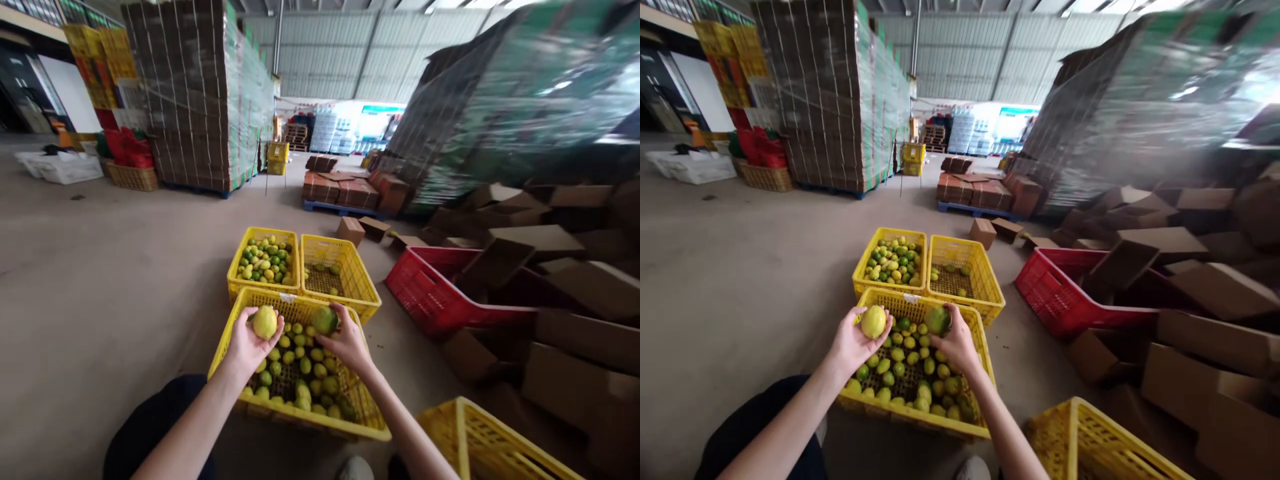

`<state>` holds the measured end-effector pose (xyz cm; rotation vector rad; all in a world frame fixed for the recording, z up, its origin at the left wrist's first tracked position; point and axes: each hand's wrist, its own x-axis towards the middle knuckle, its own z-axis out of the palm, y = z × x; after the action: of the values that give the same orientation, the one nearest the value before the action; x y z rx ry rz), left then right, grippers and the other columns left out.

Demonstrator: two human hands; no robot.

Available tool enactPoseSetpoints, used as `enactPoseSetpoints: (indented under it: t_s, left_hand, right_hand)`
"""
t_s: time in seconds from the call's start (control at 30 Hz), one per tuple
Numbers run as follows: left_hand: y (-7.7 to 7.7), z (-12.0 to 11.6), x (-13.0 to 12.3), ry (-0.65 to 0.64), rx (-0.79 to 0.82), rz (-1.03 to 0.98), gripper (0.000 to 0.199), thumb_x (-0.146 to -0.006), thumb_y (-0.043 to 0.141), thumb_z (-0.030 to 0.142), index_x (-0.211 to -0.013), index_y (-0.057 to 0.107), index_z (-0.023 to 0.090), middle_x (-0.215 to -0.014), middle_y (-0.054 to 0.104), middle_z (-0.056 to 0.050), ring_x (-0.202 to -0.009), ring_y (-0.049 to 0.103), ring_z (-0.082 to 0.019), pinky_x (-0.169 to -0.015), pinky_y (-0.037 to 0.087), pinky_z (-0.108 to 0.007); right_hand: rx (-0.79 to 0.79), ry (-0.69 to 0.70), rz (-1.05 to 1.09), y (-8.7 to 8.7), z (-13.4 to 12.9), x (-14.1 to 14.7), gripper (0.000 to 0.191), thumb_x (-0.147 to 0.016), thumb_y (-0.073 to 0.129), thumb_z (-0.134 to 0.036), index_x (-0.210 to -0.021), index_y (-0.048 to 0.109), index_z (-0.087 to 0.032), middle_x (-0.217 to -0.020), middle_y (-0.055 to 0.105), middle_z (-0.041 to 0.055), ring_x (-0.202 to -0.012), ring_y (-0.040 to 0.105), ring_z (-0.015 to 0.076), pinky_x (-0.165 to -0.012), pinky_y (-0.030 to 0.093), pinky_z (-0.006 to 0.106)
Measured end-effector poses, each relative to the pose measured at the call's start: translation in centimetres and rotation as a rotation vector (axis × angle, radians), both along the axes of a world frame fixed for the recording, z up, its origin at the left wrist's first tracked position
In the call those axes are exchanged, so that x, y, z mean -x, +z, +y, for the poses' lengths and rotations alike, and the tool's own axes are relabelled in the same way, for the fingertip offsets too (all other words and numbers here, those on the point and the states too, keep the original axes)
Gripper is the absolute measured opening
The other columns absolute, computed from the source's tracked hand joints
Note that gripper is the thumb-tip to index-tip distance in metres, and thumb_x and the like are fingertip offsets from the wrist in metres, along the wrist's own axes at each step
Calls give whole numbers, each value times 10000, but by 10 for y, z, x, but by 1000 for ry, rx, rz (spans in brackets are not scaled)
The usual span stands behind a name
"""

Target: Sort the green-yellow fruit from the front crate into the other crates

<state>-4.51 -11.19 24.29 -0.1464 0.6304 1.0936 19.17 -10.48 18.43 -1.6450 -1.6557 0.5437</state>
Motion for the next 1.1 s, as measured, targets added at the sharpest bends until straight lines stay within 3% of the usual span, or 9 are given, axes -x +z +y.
enactPoseSetpoints:
  t_s: [0.1,0.2,0.33,0.4,0.47,0.57,0.7,0.9,1.1]
  left_hand:
    - [6,-7,-6,-8,-95,12,218,-858,496,189,-1008,587,60,-833,676,-143,-845,693,-244,-659,608,-302]
    - [11,-11,-13,-39,-216,53,210,-879,489,186,-1004,584,47,-875,680,-154,-839,697,-236,-670,599,-274]
    - [16,-10,-23,-92,-337,175,152,-867,536,170,-993,574,94,-886,673,-110,-783,702,-216,-683,593,-297]
    - [14,-8,-29,-119,-420,260,173,-817,614,148,-982,563,138,-897,665,-83,-773,703,-214,-678,585,-306]
    - [6,-6,-34,-127,-484,312,252,-759,684,136,-971,551,166,-915,656,-68,-786,703,-214,-680,574,-304]
    - [-11,-5,-41,-126,-449,317,315,-718,726,164,-958,525,193,-899,653,-50,-791,702,-216,-663,558,-289]
    - [-25,-3,-48,-158,-405,318,288,-740,709,234,-944,508,213,-837,663,-34,-753,698,-197,-628,536,-260]
    - [-16,3,-50,-152,-326,331,231,-789,662,303,-960,546,199,-798,671,-22,-623,657,-139,-534,493,-215]
    - [-11,5,-48,-134,-328,336,177,-781,637,266,-920,551,198,-828,658,5,-618,648,-128,-499,482,-215]
  right_hand:
    - [-88,20,424,36,-38,17,676,-554,794,-255,-1155,483,-257,-1179,590,59,-952,633,243,-822,516,372]
    - [-99,39,761,52,-63,27,730,-505,841,-202,-1143,496,-293,-1151,607,30,-950,640,228,-818,518,344]
    - [-43,27,1017,56,-69,29,753,-486,857,-170,-1145,520,-310,-1001,676,0,-866,640,201,-756,517,309]
    - [-12,9,1129,55,-66,30,676,-480,863,-201,-1086,577,-289,-956,692,-3,-820,633,190,-738,518,306]
    - [51,5,1272,54,-62,32,517,-511,853,-297,-980,640,-249,-956,704,20,-805,633,195,-736,525,321]
    - [234,14,1473,53,-55,38,335,-620,776,-437,-842,684,-204,-917,720,63,-771,646,205,-694,531,338]
    - [342,-52,1566,53,-46,45,256,-629,764,-410,-757,679,-206,-765,706,48,-662,635,187,-608,528,319]
    - [248,-14,1414,55,-40,53,325,-573,792,-335,-852,653,-244,-792,679,-1,-674,642,193,-545,516,292]
    - [361,16,1466,61,-42,57,316,-575,754,-300,-856,614,-263,-759,685,0,-661,663,212,-572,529,330]
